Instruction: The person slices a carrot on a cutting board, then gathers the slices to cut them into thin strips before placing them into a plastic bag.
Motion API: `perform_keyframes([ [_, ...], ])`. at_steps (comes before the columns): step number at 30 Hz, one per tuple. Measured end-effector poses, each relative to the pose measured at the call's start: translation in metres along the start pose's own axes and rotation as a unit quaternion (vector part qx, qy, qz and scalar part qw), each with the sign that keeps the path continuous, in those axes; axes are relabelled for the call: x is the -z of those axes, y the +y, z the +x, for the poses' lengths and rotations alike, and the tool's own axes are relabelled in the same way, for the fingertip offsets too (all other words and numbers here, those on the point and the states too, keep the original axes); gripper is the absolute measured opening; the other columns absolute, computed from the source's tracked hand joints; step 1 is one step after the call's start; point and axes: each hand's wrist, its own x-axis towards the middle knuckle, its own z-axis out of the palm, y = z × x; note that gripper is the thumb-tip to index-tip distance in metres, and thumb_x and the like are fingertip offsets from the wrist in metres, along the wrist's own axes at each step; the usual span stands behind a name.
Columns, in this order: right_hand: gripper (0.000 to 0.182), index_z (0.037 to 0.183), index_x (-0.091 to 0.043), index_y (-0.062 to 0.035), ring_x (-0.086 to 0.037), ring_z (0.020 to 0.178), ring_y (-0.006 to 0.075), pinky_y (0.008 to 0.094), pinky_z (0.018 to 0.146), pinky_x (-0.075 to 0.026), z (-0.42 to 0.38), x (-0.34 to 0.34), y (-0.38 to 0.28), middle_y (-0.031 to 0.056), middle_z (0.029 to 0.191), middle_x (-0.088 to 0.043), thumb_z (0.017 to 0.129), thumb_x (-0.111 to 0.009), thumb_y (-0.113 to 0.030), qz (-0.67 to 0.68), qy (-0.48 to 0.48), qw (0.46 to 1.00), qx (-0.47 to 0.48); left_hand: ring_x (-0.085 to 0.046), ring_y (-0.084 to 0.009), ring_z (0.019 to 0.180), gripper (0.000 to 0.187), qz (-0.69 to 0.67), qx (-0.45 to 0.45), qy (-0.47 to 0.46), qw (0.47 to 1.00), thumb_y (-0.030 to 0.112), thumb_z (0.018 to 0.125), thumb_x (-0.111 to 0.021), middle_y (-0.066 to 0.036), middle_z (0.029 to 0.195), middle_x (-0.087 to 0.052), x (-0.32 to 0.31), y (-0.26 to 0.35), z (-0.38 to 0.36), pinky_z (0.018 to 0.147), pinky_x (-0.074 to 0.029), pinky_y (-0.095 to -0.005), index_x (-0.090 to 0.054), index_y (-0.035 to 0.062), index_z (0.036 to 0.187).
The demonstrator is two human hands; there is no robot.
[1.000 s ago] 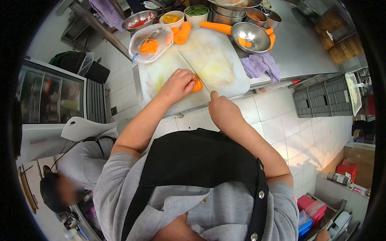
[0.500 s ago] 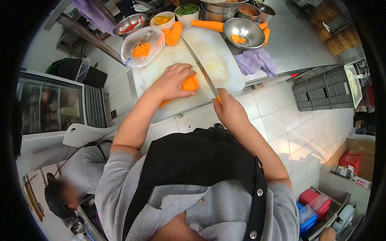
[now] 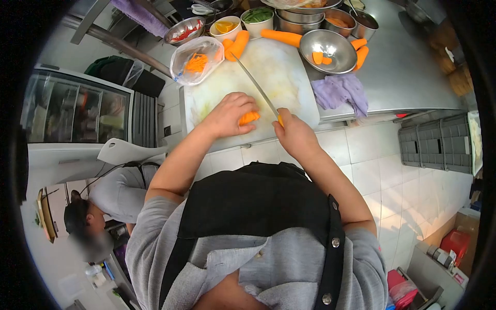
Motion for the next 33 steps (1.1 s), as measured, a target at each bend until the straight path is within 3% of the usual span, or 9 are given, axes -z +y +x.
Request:
perform_keyframes([
  [3, 0.031, 0.114, -0.049, -0.0028, -0.064, 0.081, 0.0427, 0.0515, 0.069, -0.051, 0.006, -0.003, 0.010, 0.0246, 0.090, -0.065, 0.093, -0.058, -0.024, -0.009, 0.016, 1.000, 0.026, -0.053, -0.0297, 0.111, 0.030, -0.021, 0.011, -0.001, 1.000, 0.021, 0.074, -0.075, -0.009, 0.110, -0.059, -0.008, 0.000, 0.000, 0.097, -0.044, -0.0404, -0.063, 0.0088, 0.098],
  [12, 0.034, 0.118, -0.050, -0.0025, -0.064, 0.082, 0.0419, 0.0511, 0.070, -0.051, 0.007, -0.003, 0.014, 0.0246, 0.090, -0.066, 0.093, -0.057, -0.024, -0.020, 0.008, 0.999, 0.049, -0.054, -0.0299, 0.106, 0.020, -0.020, 0.052, 0.022, 0.998, 0.016, 0.077, -0.072, -0.009, 0.106, -0.057, -0.015, 0.004, 0.001, 0.091, -0.047, -0.0391, -0.064, 0.0113, 0.094],
  [16, 0.034, 0.118, -0.050, -0.0025, -0.065, 0.085, 0.0406, 0.0501, 0.074, -0.052, 0.005, 0.000, 0.003, 0.0240, 0.090, -0.066, 0.093, -0.056, -0.023, -0.046, -0.015, 0.999, 0.011, -0.054, -0.0302, 0.106, 0.022, -0.026, 0.063, 0.002, 0.998, 0.019, 0.077, -0.073, -0.009, 0.106, -0.057, -0.009, 0.010, 0.002, 0.091, -0.047, -0.0398, -0.063, 0.0104, 0.095],
  [22, 0.031, 0.116, -0.050, -0.0026, -0.065, 0.085, 0.0405, 0.0497, 0.074, -0.052, 0.000, -0.010, -0.019, 0.0241, 0.094, -0.065, 0.093, -0.056, -0.023, -0.109, 0.000, 0.994, -0.030, -0.053, -0.0321, 0.108, 0.034, -0.016, 0.028, 0.045, 0.998, 0.024, 0.079, -0.074, -0.011, 0.110, -0.056, -0.019, -0.003, -0.005, 0.095, -0.045, -0.0416, -0.059, 0.0072, 0.104],
  [25, 0.026, 0.107, -0.050, -0.0017, -0.065, 0.081, 0.0411, 0.0505, 0.071, -0.052, -0.001, -0.015, -0.023, 0.0239, 0.088, -0.065, 0.094, -0.056, -0.023, -0.124, 0.007, 0.992, -0.036, -0.052, -0.0328, 0.112, 0.033, 0.026, 0.030, 0.113, 0.993, 0.019, 0.080, -0.071, -0.011, 0.113, -0.057, 0.003, 0.000, -0.007, 0.099, -0.041, -0.0419, -0.058, 0.0074, 0.108],
  [29, 0.025, 0.102, -0.049, -0.0010, -0.064, 0.077, 0.0426, 0.0510, 0.068, -0.051, -0.015, -0.016, -0.043, 0.0237, 0.082, -0.065, 0.095, -0.055, -0.024, -0.106, 0.020, 0.993, -0.040, -0.052, -0.0332, 0.109, 0.025, -0.051, 0.053, 0.135, 0.988, 0.013, 0.077, -0.069, -0.011, 0.109, -0.058, 0.040, -0.019, -0.021, 0.099, -0.040, -0.0429, -0.061, 0.0084, 0.101],
  [33, 0.025, 0.104, -0.049, -0.0006, -0.064, 0.077, 0.0428, 0.0509, 0.069, -0.052, -0.025, -0.020, -0.064, 0.0237, 0.082, -0.065, 0.095, -0.054, -0.024, -0.102, 0.026, 0.994, -0.041, -0.052, -0.0325, 0.106, 0.018, -0.053, -0.015, 0.109, 0.993, 0.010, 0.079, -0.068, -0.010, 0.105, -0.058, 0.028, -0.020, -0.032, 0.095, -0.042, -0.0417, -0.061, 0.0074, 0.096],
])
